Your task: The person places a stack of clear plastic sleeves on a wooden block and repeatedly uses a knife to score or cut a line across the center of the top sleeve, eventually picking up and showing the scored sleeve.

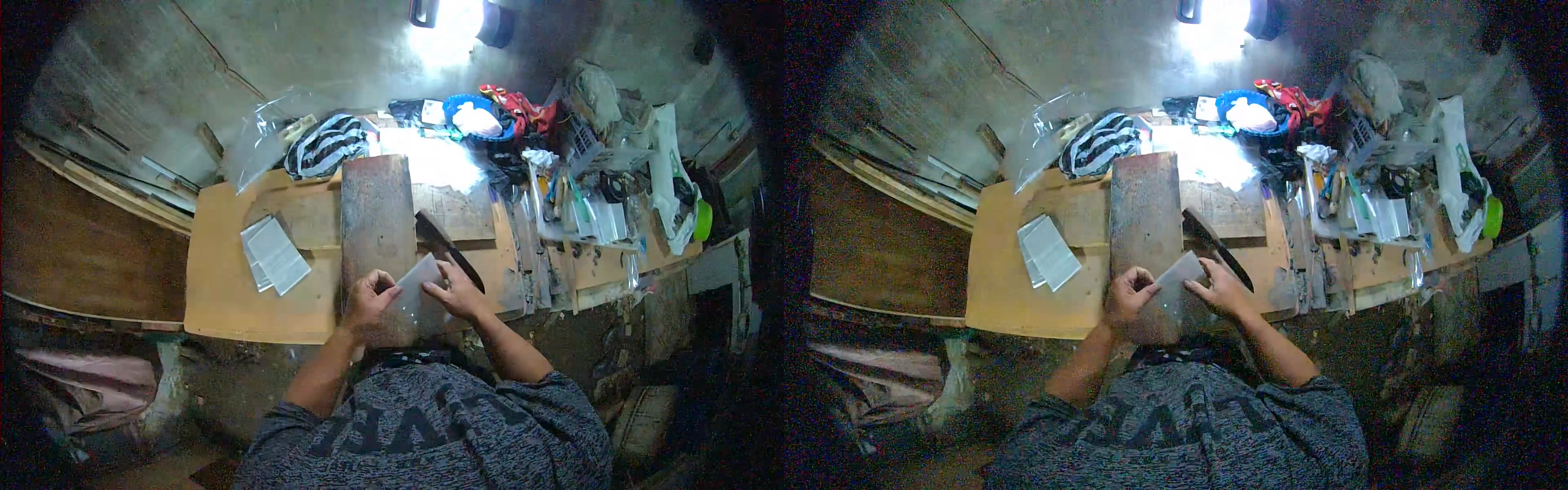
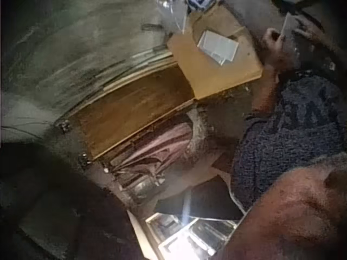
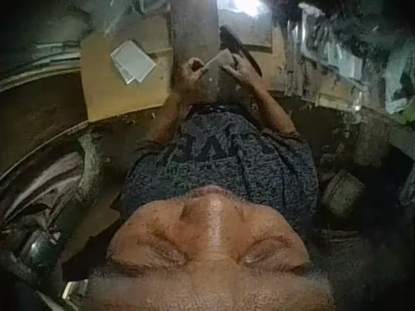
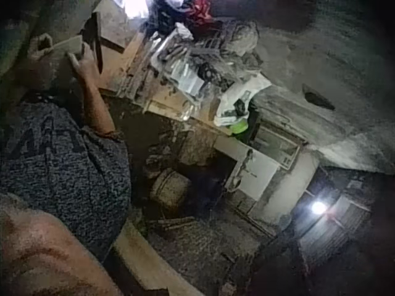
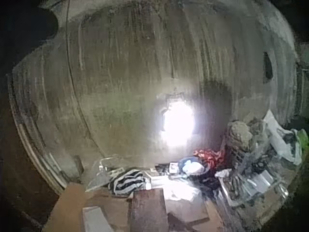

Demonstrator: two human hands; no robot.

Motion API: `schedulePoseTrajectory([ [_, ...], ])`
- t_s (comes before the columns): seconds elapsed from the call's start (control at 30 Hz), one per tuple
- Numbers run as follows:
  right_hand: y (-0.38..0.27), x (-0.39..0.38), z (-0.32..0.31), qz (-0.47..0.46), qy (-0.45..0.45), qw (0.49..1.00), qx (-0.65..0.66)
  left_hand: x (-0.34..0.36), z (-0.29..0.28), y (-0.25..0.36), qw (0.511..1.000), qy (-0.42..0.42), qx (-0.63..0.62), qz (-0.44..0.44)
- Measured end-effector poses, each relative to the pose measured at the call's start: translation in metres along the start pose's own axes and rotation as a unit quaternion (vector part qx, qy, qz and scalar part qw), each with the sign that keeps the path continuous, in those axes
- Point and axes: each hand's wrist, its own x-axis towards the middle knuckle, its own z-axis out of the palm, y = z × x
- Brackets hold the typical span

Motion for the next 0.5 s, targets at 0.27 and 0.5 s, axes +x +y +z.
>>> schedulePoseTrajectory([
  [0.27,-0.029,-0.001,-0.002,0.154,-0.076,0.912,0.372,0.003,-0.012,0.01,0.982,0.066,-0.174,-0.007],
  [0.5,-0.062,-0.013,0.024,0.076,-0.042,0.929,0.36,-0.018,-0.014,0.019,0.98,0.029,-0.19,-0.051],
])
